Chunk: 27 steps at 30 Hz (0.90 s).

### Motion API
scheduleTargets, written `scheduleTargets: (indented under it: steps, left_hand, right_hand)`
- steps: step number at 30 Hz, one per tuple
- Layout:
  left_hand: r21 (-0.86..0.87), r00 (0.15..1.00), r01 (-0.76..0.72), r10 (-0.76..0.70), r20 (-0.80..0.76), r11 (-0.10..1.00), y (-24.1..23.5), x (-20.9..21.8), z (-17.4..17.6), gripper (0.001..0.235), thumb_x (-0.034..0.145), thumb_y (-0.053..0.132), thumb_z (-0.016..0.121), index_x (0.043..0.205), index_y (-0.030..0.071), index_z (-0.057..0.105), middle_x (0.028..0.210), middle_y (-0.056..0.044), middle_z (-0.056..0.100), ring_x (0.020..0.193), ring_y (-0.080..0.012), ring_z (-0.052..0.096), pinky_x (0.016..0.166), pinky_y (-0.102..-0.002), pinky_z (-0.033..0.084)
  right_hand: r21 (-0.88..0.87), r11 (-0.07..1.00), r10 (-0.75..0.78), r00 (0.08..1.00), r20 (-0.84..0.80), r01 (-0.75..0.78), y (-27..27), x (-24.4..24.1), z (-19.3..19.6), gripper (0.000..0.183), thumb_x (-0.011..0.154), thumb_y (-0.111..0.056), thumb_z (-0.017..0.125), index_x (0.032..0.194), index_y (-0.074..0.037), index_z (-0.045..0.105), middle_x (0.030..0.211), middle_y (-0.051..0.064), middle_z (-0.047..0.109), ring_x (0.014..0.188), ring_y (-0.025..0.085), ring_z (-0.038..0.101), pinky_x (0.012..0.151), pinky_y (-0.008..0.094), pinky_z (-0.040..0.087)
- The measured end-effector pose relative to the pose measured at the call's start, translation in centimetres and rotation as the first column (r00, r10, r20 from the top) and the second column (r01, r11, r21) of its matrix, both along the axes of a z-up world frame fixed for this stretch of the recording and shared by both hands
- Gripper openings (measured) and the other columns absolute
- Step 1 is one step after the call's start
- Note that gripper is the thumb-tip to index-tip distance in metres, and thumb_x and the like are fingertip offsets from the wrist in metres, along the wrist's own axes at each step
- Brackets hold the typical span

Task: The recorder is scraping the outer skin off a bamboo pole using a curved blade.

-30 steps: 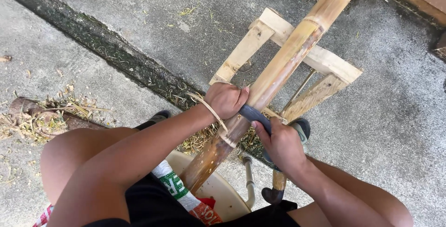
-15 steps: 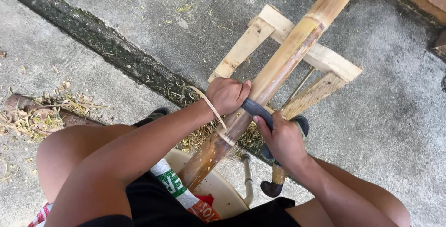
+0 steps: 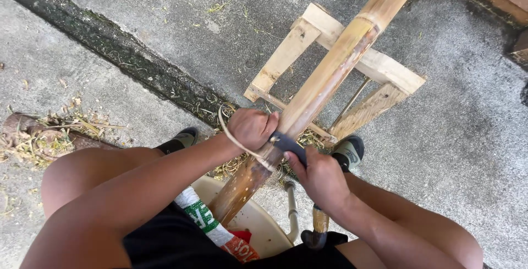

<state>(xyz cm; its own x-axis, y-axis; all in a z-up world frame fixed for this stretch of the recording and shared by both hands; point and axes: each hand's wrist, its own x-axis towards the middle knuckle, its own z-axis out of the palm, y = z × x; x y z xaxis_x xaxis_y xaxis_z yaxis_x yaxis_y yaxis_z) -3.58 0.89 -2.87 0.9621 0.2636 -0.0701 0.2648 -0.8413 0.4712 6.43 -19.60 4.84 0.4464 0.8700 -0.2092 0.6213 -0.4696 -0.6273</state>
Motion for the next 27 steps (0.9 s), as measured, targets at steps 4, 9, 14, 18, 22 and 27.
scheduleTargets:
  steps: [4, 9, 14, 18, 22, 27]
  left_hand:
    - [0.023, 0.998, 0.066, -0.066, -0.005, 0.998, -0.6, -2.0, 0.1, 0.053, 0.109, 0.028, 0.033, 0.069, 0.007, 0.061, 0.051, -0.011, 0.057, 0.043, -0.0345, 0.06, 0.042, -0.05, 0.05]
    - [-0.053, 0.997, -0.045, 0.042, -0.066, 0.998, -0.9, -2.6, 0.8, 0.06, 0.11, 0.03, 0.035, 0.063, 0.007, 0.064, 0.053, -0.014, 0.06, 0.048, -0.0361, 0.063, 0.053, -0.048, 0.054]
    - [0.001, 0.996, 0.055, -0.055, -0.074, 0.998, -0.9, -3.3, 0.5, 0.056, 0.108, 0.029, 0.033, 0.067, 0.007, 0.064, 0.054, -0.015, 0.061, 0.049, -0.0377, 0.064, 0.05, -0.052, 0.053]
    - [-0.06, 0.98, -0.035, 0.023, -0.196, 0.998, -0.5, -1.5, 1.1, 0.064, 0.109, 0.036, 0.031, 0.06, 0.01, 0.064, 0.052, -0.015, 0.06, 0.05, -0.0385, 0.063, 0.056, -0.051, 0.054]
    - [-0.06, 0.986, -0.123, 0.115, -0.123, 0.991, 0.8, 2.6, -0.2, 0.064, 0.108, 0.04, 0.031, 0.061, 0.011, 0.063, 0.051, -0.013, 0.058, 0.046, -0.038, 0.062, 0.055, -0.051, 0.054]
    - [-0.084, 0.998, -0.067, 0.066, -0.011, 0.994, 1.1, 3.3, 0.0, 0.066, 0.109, 0.04, 0.031, 0.058, 0.011, 0.062, 0.051, -0.014, 0.056, 0.047, -0.0378, 0.059, 0.056, -0.05, 0.053]
  right_hand:
    - [0.068, 0.996, 0.06, 0.998, -0.001, -0.06, -0.4, -1.2, -0.6, 0.041, 0.097, -0.034, 0.066, 0.077, 0.001, 0.055, 0.054, 0.019, 0.063, 0.045, 0.038, 0.065, 0.041, 0.046, 0.05]
    - [0.081, 0.995, 0.058, 0.998, -0.018, -0.056, -0.6, -1.9, -0.8, 0.044, 0.097, -0.035, 0.066, 0.077, 0.001, 0.054, 0.055, 0.02, 0.062, 0.045, 0.038, 0.065, 0.041, 0.046, 0.05]
    - [0.044, 0.998, 0.038, 0.997, -0.062, -0.035, -1.0, -2.7, -1.1, 0.044, 0.097, -0.035, 0.066, 0.077, 0.001, 0.054, 0.051, 0.02, 0.06, 0.044, 0.039, 0.064, 0.041, 0.047, 0.049]
    - [0.169, 0.985, 0.044, 0.998, -0.034, -0.038, -1.1, -1.8, -1.9, 0.042, 0.098, -0.033, 0.066, 0.076, 0.001, 0.054, 0.053, 0.018, 0.061, 0.043, 0.036, 0.064, 0.04, 0.045, 0.049]
    - [-0.056, 0.998, -0.017, 0.999, -0.039, 0.015, 0.8, 1.8, -0.7, 0.041, 0.1, -0.036, 0.062, 0.078, -0.002, 0.057, 0.048, 0.013, 0.062, 0.037, 0.031, 0.064, 0.036, 0.044, 0.048]
    - [0.076, 0.995, -0.068, 0.997, 0.045, 0.064, 1.2, 1.9, -0.3, 0.042, 0.097, -0.035, 0.065, 0.077, 0.001, 0.057, 0.05, 0.016, 0.061, 0.039, 0.032, 0.063, 0.038, 0.044, 0.049]
